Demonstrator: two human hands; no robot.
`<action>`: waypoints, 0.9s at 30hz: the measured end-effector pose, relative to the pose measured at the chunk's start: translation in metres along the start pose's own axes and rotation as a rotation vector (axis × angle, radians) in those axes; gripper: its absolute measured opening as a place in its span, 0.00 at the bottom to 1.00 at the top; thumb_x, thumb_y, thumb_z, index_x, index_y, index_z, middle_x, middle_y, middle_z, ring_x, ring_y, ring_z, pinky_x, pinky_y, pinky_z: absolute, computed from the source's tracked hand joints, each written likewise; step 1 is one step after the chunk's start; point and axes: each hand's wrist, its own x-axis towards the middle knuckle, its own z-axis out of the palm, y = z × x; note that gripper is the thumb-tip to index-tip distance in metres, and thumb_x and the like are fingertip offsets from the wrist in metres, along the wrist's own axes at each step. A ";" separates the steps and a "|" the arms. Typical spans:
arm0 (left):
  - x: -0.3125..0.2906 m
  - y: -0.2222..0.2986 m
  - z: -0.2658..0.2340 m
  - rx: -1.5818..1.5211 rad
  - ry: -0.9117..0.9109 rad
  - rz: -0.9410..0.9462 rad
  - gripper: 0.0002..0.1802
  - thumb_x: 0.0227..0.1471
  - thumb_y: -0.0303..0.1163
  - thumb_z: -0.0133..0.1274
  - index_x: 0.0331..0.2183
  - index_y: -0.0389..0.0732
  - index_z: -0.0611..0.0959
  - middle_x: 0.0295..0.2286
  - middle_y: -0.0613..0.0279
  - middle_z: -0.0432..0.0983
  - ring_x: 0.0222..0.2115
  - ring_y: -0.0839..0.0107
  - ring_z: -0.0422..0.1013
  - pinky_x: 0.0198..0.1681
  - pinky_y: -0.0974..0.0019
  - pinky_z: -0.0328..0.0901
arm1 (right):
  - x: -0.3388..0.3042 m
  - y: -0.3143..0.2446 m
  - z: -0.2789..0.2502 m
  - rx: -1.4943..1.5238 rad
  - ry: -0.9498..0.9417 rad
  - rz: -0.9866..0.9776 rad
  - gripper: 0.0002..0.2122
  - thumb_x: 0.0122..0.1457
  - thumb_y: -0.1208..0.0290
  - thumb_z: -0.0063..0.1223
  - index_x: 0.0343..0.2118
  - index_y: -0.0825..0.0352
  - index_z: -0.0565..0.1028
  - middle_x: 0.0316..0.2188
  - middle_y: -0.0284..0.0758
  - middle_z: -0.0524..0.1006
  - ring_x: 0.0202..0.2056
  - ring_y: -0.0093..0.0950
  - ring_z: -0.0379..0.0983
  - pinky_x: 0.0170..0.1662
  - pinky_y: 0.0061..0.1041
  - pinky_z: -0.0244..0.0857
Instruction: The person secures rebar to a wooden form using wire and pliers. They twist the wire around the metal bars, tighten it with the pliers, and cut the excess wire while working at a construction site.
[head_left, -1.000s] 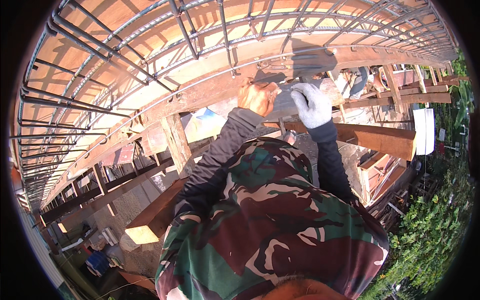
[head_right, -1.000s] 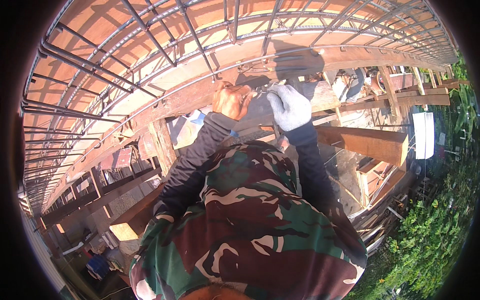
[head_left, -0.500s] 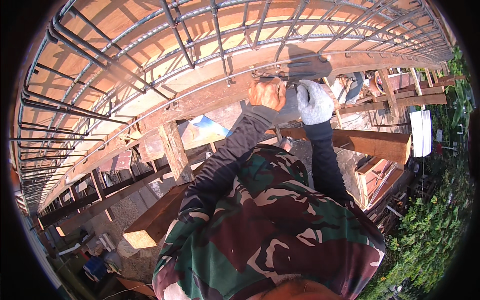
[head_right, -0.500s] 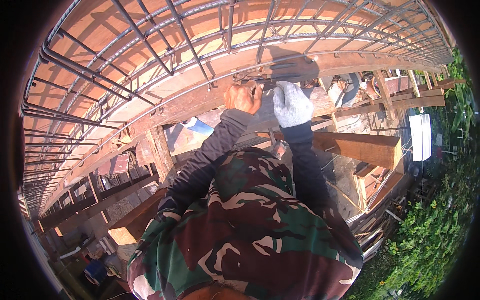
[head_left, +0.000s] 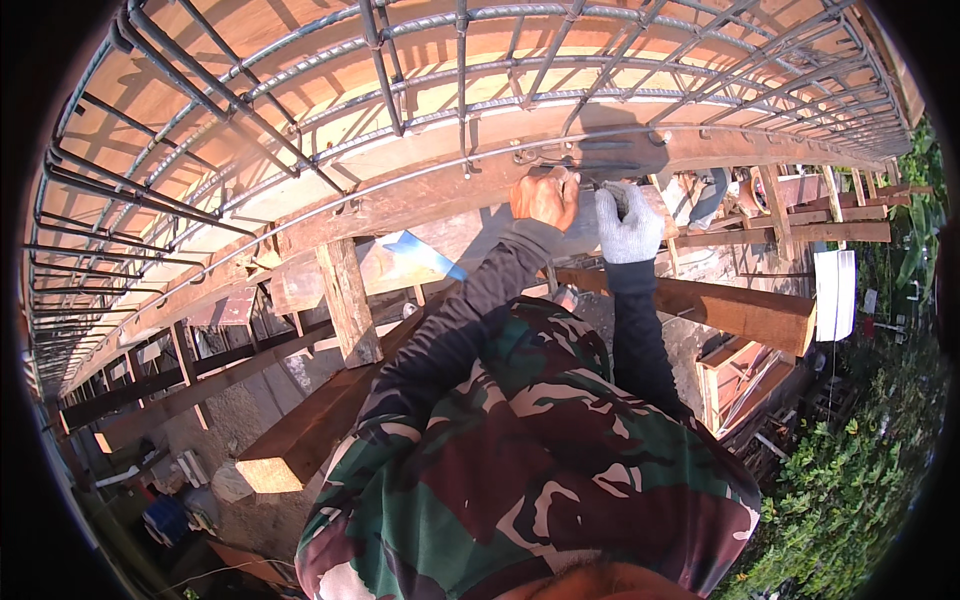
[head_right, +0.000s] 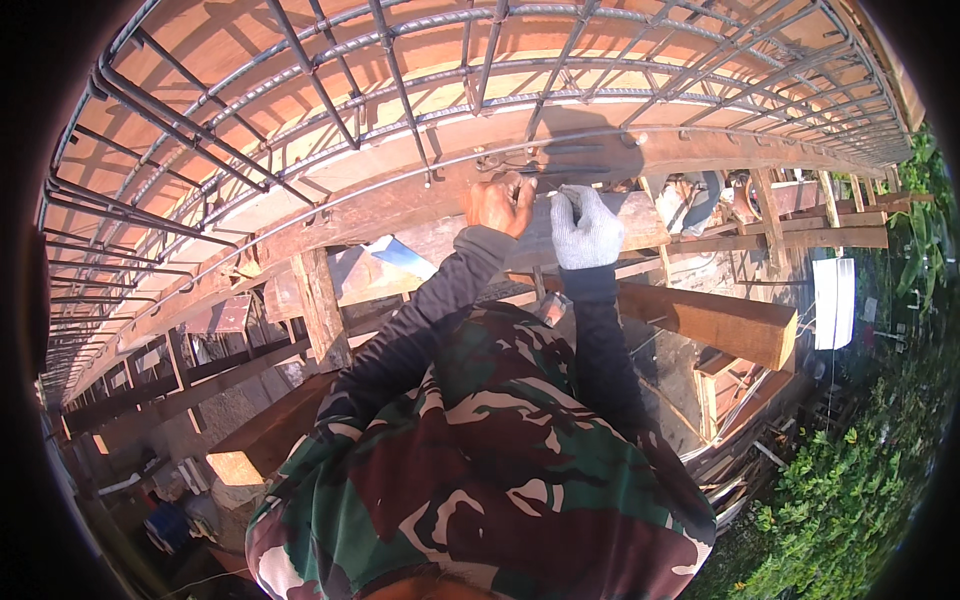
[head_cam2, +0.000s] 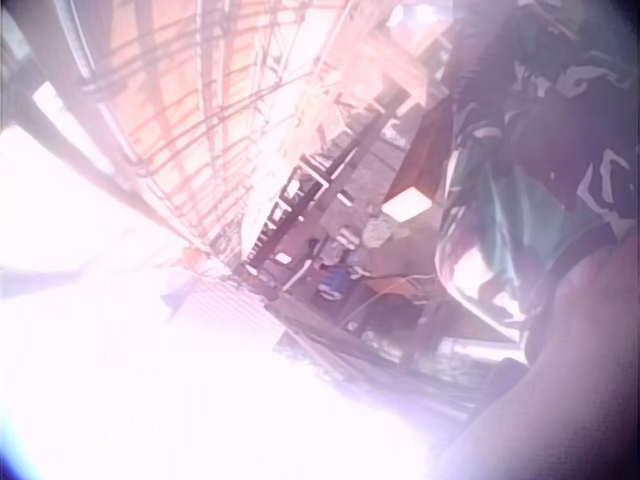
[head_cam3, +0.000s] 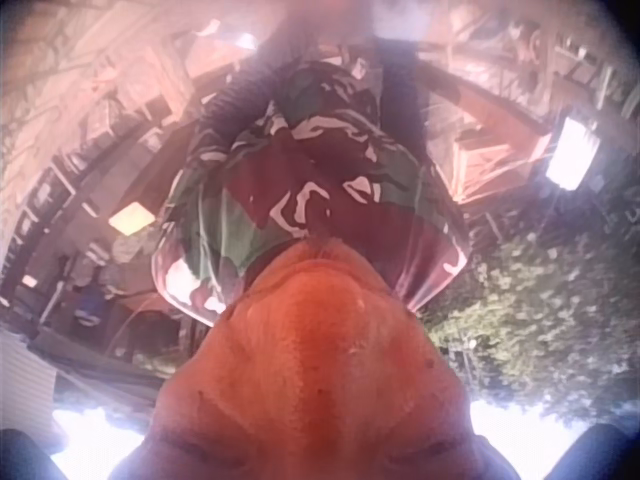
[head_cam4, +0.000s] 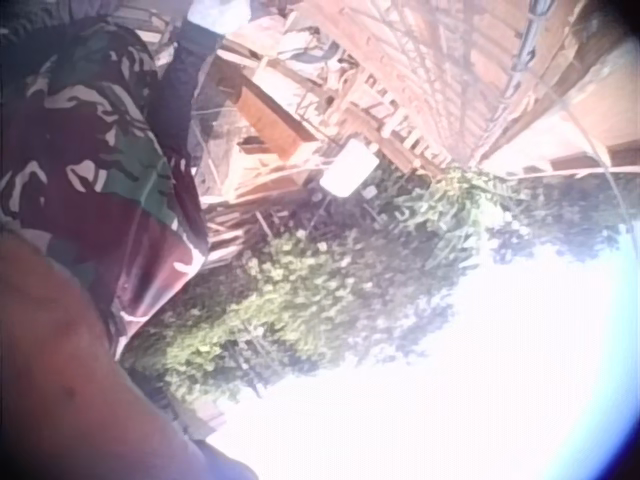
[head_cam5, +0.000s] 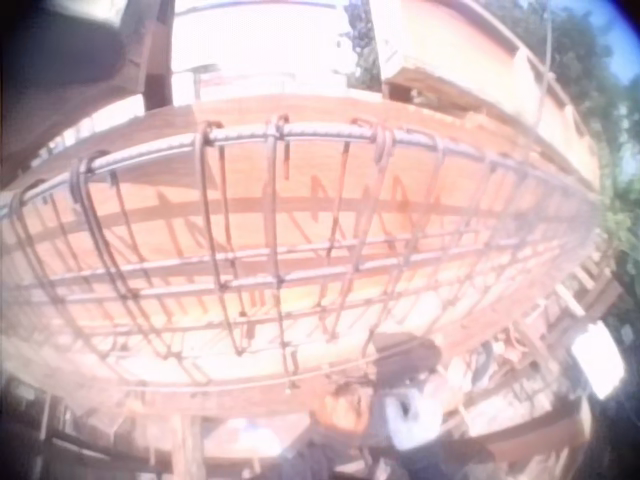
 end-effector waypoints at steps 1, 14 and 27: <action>0.000 -0.005 0.001 -0.021 -0.024 0.013 0.15 0.50 0.42 0.55 0.31 0.41 0.84 0.17 0.45 0.73 0.20 0.46 0.72 0.26 0.52 0.65 | 0.003 0.001 -0.001 -0.018 0.027 -0.020 0.06 0.53 0.76 0.58 0.33 0.71 0.77 0.26 0.41 0.80 0.28 0.25 0.79 0.34 0.22 0.71; 0.001 -0.049 0.003 -0.093 -0.148 -0.132 0.13 0.48 0.39 0.55 0.30 0.39 0.82 0.23 0.42 0.76 0.27 0.42 0.72 0.33 0.48 0.66 | 0.062 0.050 0.053 -0.284 0.246 -0.015 0.08 0.53 0.67 0.56 0.34 0.65 0.77 0.26 0.43 0.79 0.29 0.40 0.77 0.35 0.32 0.70; 0.006 -0.042 -0.001 -0.034 -0.098 0.011 0.16 0.49 0.33 0.54 0.41 0.38 0.81 0.35 0.42 0.77 0.35 0.46 0.73 0.40 0.54 0.67 | 0.045 0.065 0.076 -0.511 0.381 -0.136 0.07 0.55 0.66 0.53 0.34 0.63 0.77 0.28 0.38 0.80 0.30 0.36 0.78 0.34 0.31 0.71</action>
